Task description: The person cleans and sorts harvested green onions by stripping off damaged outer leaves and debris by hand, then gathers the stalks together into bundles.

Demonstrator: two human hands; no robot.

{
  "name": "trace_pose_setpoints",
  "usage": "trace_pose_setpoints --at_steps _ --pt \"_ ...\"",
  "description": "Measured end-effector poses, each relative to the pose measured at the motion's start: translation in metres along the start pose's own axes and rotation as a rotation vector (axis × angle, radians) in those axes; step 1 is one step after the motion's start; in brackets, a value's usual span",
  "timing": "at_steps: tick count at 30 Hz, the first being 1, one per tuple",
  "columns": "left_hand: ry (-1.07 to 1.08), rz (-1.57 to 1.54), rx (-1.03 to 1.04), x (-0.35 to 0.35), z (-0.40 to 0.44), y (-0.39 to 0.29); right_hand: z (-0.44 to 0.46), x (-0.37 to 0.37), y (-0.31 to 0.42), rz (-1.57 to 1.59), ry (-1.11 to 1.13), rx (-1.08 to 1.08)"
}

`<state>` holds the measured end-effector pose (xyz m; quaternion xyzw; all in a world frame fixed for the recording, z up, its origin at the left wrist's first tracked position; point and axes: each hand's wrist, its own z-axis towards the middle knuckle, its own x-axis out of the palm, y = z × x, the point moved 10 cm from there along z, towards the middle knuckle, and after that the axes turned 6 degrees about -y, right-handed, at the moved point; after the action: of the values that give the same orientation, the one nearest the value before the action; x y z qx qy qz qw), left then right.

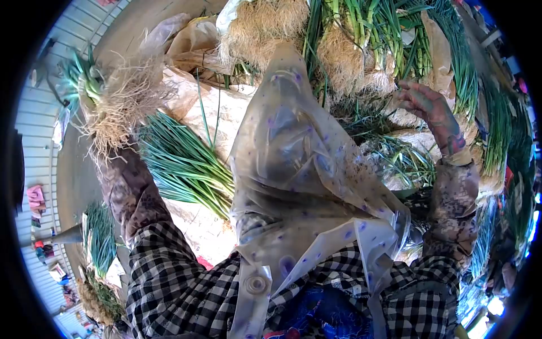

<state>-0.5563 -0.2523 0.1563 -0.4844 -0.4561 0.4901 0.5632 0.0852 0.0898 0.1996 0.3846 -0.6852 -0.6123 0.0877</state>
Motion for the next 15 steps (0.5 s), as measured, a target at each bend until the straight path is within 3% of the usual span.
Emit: trace_pose_setpoints --at_steps 4,7,9,12,15 --pt "-0.207 0.268 0.041 -0.062 0.005 0.070 0.008 0.024 0.002 0.036 0.053 0.015" --pt "-0.198 0.464 -0.047 -0.073 -0.043 0.171 0.019 0.047 -0.010 0.003 0.111 0.039" --pt "-0.080 0.524 -0.216 -0.066 -0.111 0.261 0.027 0.066 -0.018 -0.080 0.160 0.055" --pt "0.151 0.411 -0.667 -0.044 -0.267 0.383 0.032 0.080 -0.021 -0.201 0.160 0.045" --pt "0.171 0.146 -1.071 -0.028 -0.381 0.427 0.028 0.079 -0.006 -0.267 0.120 0.078"
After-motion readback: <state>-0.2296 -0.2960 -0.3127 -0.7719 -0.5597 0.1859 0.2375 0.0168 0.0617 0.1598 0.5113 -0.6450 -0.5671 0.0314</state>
